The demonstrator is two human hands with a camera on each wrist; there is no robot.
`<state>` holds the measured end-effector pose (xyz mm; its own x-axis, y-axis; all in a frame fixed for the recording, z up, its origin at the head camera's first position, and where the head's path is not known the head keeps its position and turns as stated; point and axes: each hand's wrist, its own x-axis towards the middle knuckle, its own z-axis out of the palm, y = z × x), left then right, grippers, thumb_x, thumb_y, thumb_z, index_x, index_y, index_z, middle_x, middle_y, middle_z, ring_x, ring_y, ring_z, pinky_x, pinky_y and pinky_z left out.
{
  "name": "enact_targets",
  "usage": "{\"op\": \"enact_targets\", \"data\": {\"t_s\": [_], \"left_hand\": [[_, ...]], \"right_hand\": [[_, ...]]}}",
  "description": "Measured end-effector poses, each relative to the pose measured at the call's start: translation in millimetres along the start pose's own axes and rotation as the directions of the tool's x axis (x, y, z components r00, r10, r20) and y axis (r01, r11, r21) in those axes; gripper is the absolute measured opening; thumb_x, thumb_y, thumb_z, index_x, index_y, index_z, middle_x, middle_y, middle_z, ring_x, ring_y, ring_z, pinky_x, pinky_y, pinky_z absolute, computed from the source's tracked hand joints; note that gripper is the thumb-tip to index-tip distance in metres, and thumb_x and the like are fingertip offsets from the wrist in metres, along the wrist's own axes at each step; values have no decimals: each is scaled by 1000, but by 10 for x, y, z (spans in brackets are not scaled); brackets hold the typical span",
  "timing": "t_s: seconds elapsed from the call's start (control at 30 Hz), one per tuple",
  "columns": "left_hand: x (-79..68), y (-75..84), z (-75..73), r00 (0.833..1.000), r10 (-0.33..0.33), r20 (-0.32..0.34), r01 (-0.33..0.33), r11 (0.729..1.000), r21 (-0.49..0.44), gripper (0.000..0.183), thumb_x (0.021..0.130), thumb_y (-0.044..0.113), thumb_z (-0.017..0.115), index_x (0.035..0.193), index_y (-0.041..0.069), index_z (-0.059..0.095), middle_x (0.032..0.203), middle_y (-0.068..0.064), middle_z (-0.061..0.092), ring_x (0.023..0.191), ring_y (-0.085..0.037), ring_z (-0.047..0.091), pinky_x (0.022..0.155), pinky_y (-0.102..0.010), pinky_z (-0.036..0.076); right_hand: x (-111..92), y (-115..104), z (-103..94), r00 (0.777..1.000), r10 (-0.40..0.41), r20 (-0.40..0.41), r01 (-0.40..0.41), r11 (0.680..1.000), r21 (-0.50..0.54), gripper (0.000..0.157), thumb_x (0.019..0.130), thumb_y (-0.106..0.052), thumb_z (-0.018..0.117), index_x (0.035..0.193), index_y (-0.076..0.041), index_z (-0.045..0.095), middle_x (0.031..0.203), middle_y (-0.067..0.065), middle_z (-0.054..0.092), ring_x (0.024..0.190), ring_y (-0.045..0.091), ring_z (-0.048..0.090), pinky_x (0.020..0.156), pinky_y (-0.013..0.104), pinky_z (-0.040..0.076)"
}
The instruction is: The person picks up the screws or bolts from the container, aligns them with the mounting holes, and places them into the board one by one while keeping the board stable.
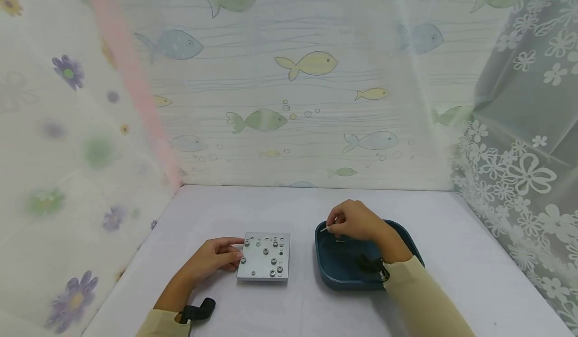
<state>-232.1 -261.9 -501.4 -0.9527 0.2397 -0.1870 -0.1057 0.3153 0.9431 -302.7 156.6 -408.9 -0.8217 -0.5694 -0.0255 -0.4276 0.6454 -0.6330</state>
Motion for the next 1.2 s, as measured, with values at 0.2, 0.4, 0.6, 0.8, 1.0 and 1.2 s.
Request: {"op": "enact_targets", "data": {"t_s": [0.2,0.4,0.6,0.8,1.0,1.2], "left_hand": [[-2,22,6,1000,-9,-7,9,1000,10,59,91,30,81,142,8,61,105,-9,76,92,-24,72,78,-33,63],[-15,42,4,1000,-6,-4,6,1000,17,58,93,28,79,143,6,60,106,-9,75,91,-22,72,78,-32,63],[-34,69,8,1000,-4,2,4,1000,11,58,94,27,78,144,5,58,108,-9,75,92,-22,72,79,-33,63],[-33,84,11,1000,-4,-1,4,1000,6,59,94,27,78,144,4,58,108,-9,75,92,-23,72,79,-33,63],[-27,74,6,1000,-13,-3,13,1000,10,58,94,27,78,144,4,59,109,-9,75,92,-22,72,78,-33,63],[-23,64,14,1000,-17,-12,17,1000,20,59,93,29,79,143,4,59,109,-9,75,91,-22,72,78,-33,63]], "right_hand": [[-18,-147,35,998,-26,-59,28,999,41,5,96,-24,73,98,-19,76,71,2,72,66,16,65,67,33,55],[-7,-314,71,993,-51,-103,56,997,52,6,95,-23,73,98,-19,76,74,-1,70,66,14,61,63,31,53],[29,-418,179,992,-43,-116,51,996,66,5,94,-21,73,98,-19,76,69,-4,64,58,13,54,56,29,49],[65,-496,326,992,-70,-105,77,995,59,5,94,-19,72,97,-23,75,67,-7,62,58,11,54,57,29,50],[78,-577,420,991,-87,-102,94,993,67,5,94,-18,73,97,-21,75,66,-5,61,57,11,53,55,28,48],[109,-614,525,992,-93,-84,98,994,53,4,95,-21,73,98,-22,75,64,-7,57,55,8,48,54,25,45]]}}
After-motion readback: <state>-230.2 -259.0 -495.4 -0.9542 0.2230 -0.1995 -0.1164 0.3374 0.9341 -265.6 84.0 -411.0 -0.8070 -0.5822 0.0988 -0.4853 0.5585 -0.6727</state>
